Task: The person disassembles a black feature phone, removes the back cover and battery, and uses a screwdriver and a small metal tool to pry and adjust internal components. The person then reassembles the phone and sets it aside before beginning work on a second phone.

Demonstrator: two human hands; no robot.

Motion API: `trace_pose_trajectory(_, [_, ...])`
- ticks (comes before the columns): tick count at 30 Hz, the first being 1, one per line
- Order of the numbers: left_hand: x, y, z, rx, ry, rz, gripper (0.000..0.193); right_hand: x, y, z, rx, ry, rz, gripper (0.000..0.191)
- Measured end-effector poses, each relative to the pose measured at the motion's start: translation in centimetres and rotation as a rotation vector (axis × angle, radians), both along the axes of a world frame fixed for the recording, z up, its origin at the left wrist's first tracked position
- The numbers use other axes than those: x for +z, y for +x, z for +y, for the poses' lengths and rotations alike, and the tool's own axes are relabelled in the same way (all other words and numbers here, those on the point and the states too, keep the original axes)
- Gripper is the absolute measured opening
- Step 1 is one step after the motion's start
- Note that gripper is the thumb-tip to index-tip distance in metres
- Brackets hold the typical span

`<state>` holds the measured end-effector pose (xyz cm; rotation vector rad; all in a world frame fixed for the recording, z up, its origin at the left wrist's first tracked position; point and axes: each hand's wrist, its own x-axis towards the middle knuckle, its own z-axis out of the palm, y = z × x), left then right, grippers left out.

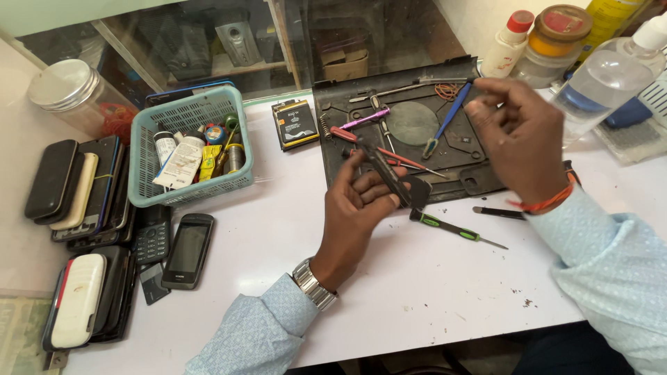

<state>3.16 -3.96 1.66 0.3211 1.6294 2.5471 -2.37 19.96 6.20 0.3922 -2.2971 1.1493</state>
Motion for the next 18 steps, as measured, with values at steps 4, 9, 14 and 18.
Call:
trace_pose_trajectory(4, [0.3,-0.2,-0.1,0.033,0.022,-0.014,0.081,-0.2,-1.0,1.3,-0.076,0.272,0.092,0.031])
trace_pose_trajectory(9, [0.6,-0.1,0.0,0.041,0.031,0.013,0.079,-0.9,-0.9,0.4,-0.010,0.319,-0.034,0.031])
trace_pose_trajectory(14, [0.8,-0.2,-0.1,0.097,0.070,-0.043,0.075,-0.8,0.0,-0.7,-0.011,0.388,-0.089,0.025])
trace_pose_trajectory(18, [0.8,-0.1,-0.2,0.125,0.046,-0.069,0.073,-0.5,-0.2,0.0,-0.071,0.362,0.041,0.026])
